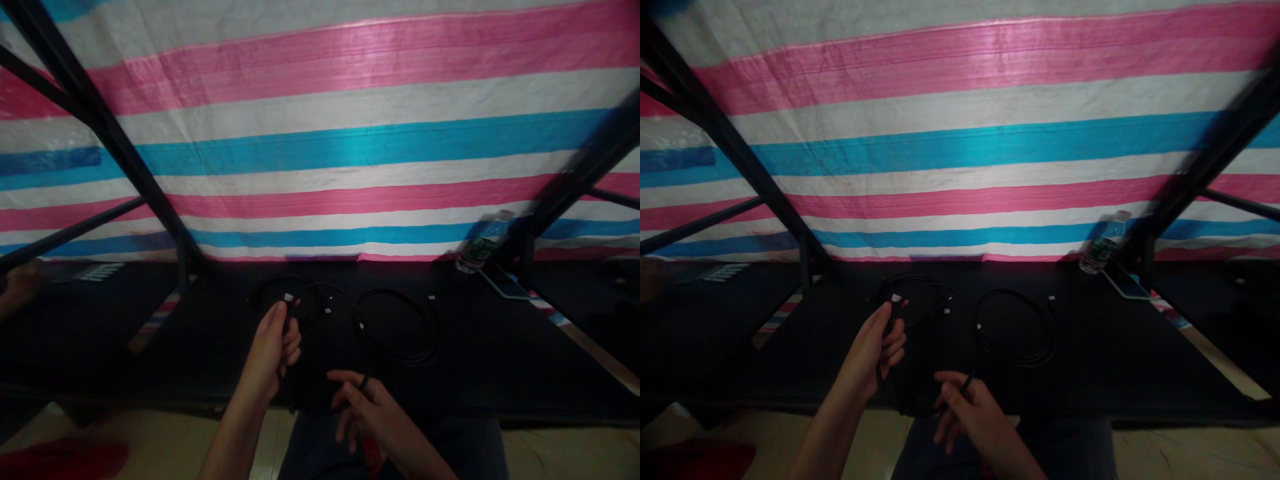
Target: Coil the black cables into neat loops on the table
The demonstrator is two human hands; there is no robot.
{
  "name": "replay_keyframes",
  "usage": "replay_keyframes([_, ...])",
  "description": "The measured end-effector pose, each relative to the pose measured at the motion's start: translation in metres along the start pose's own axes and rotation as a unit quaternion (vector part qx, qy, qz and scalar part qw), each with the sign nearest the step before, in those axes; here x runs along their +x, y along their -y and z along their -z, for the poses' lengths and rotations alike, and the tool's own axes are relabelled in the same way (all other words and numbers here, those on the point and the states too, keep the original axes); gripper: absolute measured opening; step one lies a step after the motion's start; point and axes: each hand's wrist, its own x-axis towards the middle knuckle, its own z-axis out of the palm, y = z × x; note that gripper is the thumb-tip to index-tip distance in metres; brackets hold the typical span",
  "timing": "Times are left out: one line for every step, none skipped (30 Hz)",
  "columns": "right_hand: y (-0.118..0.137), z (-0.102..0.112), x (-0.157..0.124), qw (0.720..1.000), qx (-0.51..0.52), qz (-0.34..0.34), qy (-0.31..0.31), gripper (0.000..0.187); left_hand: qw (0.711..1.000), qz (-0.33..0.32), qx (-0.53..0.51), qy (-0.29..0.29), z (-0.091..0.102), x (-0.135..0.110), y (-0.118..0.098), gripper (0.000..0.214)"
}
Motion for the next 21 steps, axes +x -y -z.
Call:
replay_keyframes([0.004,0.004,0.001,0.997,-0.038,0.031,-0.051,0.078,0.999,-0.002,0.034,0.008,0.001,-0.001,-0.002,0.046])
replay_keyframes([0.010,0.008,0.000,0.987,-0.083,0.079,-0.116,0.077,0.997,-0.003,0.071,0.018,0.002,-0.002,-0.004,0.045])
replay_keyframes([0.018,0.011,-0.002,0.964,-0.131,0.141,-0.182,0.072,0.993,-0.003,0.111,0.032,0.002,-0.004,-0.006,0.044])
replay_keyframes([0.029,0.013,-0.005,0.934,-0.183,0.206,-0.229,0.065,0.987,-0.001,0.152,0.050,0.001,-0.006,-0.008,0.042])
replay_keyframes([0.040,0.012,-0.008,0.901,-0.234,0.269,-0.249,0.058,0.979,0.000,0.193,0.073,-0.002,-0.009,-0.010,0.040])
replay_keyframes([0.053,0.009,-0.013,0.870,-0.285,0.325,-0.236,0.053,0.968,-0.006,0.230,0.098,-0.006,-0.013,-0.012,0.036])
replay_keyframes([0.065,0.005,-0.017,0.842,-0.336,0.373,-0.198,0.050,0.957,-0.017,0.263,0.124,-0.010,-0.017,-0.014,0.031])
replay_keyframes([0.078,0.000,-0.020,0.813,-0.384,0.413,-0.148,0.052,0.945,-0.034,0.289,0.148,-0.015,-0.021,-0.015,0.026])
replay_keyframes([0.089,-0.006,-0.022,0.784,-0.431,0.437,-0.090,0.055,0.935,-0.052,0.309,0.167,-0.020,-0.024,-0.017,0.025])
replay_keyframes([0.100,-0.011,-0.023,0.758,-0.469,0.451,-0.038,0.057,0.926,-0.065,0.325,0.180,-0.024,-0.026,-0.018,0.028])
replay_keyframes([0.109,-0.016,-0.022,0.738,-0.501,0.453,0.002,0.059,0.918,-0.071,0.340,0.190,-0.028,-0.027,-0.020,0.030])
replay_keyframes([0.117,-0.020,-0.019,0.725,-0.524,0.446,0.028,0.059,0.914,-0.072,0.350,0.194,-0.030,-0.027,-0.021,0.029])
replay_keyframes([0.123,-0.022,-0.015,0.721,-0.541,0.431,0.043,0.060,0.912,-0.071,0.356,0.192,-0.032,-0.027,-0.023,0.024])
replay_keyframes([0.128,-0.023,-0.011,0.724,-0.550,0.413,0.049,0.060,0.913,-0.072,0.356,0.184,-0.033,-0.026,-0.025,0.019])
replay_keyframes([0.132,-0.024,-0.007,0.730,-0.555,0.396,0.051,0.058,0.917,-0.077,0.352,0.171,-0.033,-0.024,-0.028,0.018])
replay_keyframes([0.136,-0.023,-0.003,0.736,-0.555,0.382,0.056,0.053,0.923,-0.084,0.341,0.158,-0.033,-0.022,-0.030,0.021])
replay_keyframes([0.139,-0.021,0.000,0.744,-0.551,0.372,0.061,0.045,0.929,-0.090,0.326,0.147,-0.032,-0.019,-0.033,0.026])
replay_keyframes([0.142,-0.019,0.002,0.753,-0.541,0.370,0.061,0.035,0.936,-0.088,0.309,0.142,-0.031,-0.017,-0.036,0.031])
replay_keyframes([0.145,-0.016,0.004,0.763,-0.524,0.374,0.052,0.026,0.942,-0.079,0.291,0.145,-0.030,-0.015,-0.038,0.035])
replay_keyframes([0.148,-0.012,0.006,0.775,-0.502,0.382,0.033,0.022,0.948,-0.064,0.273,0.154,-0.028,-0.013,-0.040,0.037])
replay_keyframes([0.151,-0.008,0.008,0.788,-0.477,0.390,0.003,0.020,0.951,-0.051,0.256,0.165,-0.027,-0.010,-0.042,0.040])
